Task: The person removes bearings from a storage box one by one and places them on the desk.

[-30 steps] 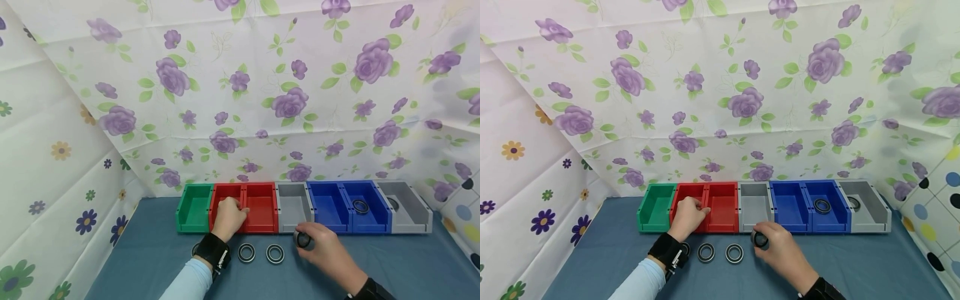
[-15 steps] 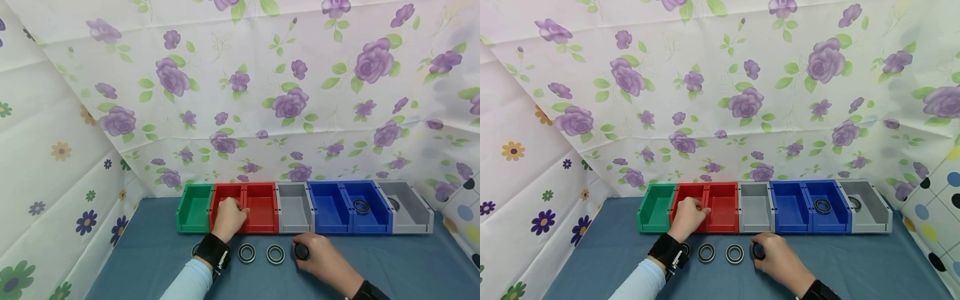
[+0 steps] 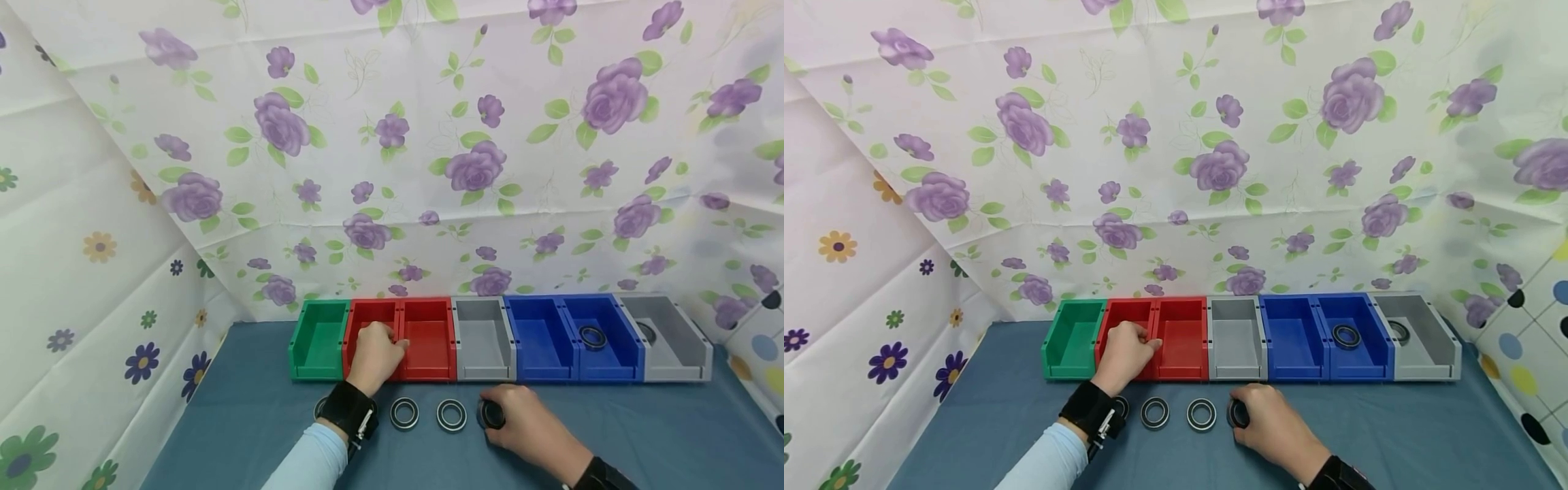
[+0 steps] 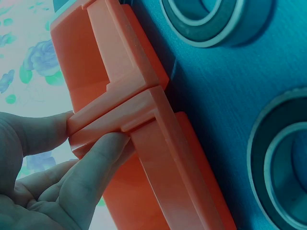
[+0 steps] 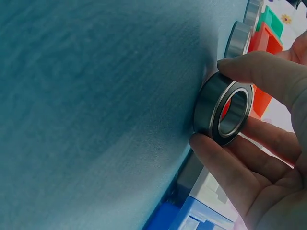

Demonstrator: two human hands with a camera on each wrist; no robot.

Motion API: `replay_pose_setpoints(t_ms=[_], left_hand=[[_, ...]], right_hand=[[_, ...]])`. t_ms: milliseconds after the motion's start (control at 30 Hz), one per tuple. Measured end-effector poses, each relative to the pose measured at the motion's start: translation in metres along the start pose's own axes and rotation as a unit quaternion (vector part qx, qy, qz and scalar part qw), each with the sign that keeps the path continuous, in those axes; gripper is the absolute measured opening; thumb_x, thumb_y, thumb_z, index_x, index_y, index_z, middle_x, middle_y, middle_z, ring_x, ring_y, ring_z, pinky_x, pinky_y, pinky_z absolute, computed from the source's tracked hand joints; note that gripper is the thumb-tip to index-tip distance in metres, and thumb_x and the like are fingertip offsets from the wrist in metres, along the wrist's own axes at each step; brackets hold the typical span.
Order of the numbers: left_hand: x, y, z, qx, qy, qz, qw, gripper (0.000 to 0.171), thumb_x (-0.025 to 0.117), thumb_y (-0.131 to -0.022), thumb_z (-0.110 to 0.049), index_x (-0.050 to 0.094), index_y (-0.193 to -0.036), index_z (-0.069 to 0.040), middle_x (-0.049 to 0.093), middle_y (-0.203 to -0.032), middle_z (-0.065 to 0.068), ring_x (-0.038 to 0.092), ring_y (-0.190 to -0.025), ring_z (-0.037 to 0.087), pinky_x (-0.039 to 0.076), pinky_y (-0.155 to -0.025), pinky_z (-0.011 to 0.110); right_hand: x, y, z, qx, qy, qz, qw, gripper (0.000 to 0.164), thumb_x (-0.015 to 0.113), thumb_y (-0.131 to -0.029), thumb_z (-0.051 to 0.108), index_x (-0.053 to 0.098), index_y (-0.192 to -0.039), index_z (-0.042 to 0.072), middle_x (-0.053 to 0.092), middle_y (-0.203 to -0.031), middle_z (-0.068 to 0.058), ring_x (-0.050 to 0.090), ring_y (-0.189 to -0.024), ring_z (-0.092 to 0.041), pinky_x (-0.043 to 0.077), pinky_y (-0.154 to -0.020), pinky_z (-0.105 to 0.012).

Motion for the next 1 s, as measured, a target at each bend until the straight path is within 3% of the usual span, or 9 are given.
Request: replay_pose_setpoints(t_ms=[233,767,1000], left_hand=[[-0.001,0.000,0.000,-0.008,0.000,0.001,1.0000,0.021,0.072,-0.080,-0.029,0.067,-0.086,-0.009,0.058,-0.065,-0.005,0.054,-0.057,0.010,0.048,-0.054,0.023],[-0.001,0.000,0.001,-0.005,0.008,0.002,1.0000,0.021,0.072,-0.081,-0.026,0.068,-0.088,-0.007,0.056,-0.062,-0.006,0.054,-0.056,0.009,0.048,-0.054,0.023],[-0.001,0.000,0.000,-0.004,0.005,0.004,1.0000,0.019,0.071,-0.081,-0.028,0.066,-0.081,-0.010,0.053,-0.056,-0.004,0.052,-0.053,0.011,0.046,-0.050,0.024]], right_hand=[[0.000,0.000,0.001,0.008,0.008,-0.003,1.000,0.051,0.082,-0.064,0.029,0.065,-0.109,0.013,0.062,-0.104,0.001,0.056,-0.097,-0.015,0.048,-0.080,-0.038],[0.001,-0.001,0.003,0.026,0.016,-0.002,1.000,0.048,0.082,-0.064,0.029,0.066,-0.107,0.015,0.062,-0.101,0.003,0.056,-0.094,-0.013,0.048,-0.080,-0.039],[-0.016,0.001,0.004,0.009,0.049,-0.070,0.996,0.043,0.079,-0.068,0.036,0.068,-0.107,0.019,0.063,-0.102,0.007,0.057,-0.096,-0.010,0.047,-0.081,-0.036]])
Point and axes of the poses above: each hand's wrist, its own y-axis away from the middle knuckle, its own x-axis out of the palm, z = x × y, the point moved 2 cm from there along -y, towards the middle knuckle
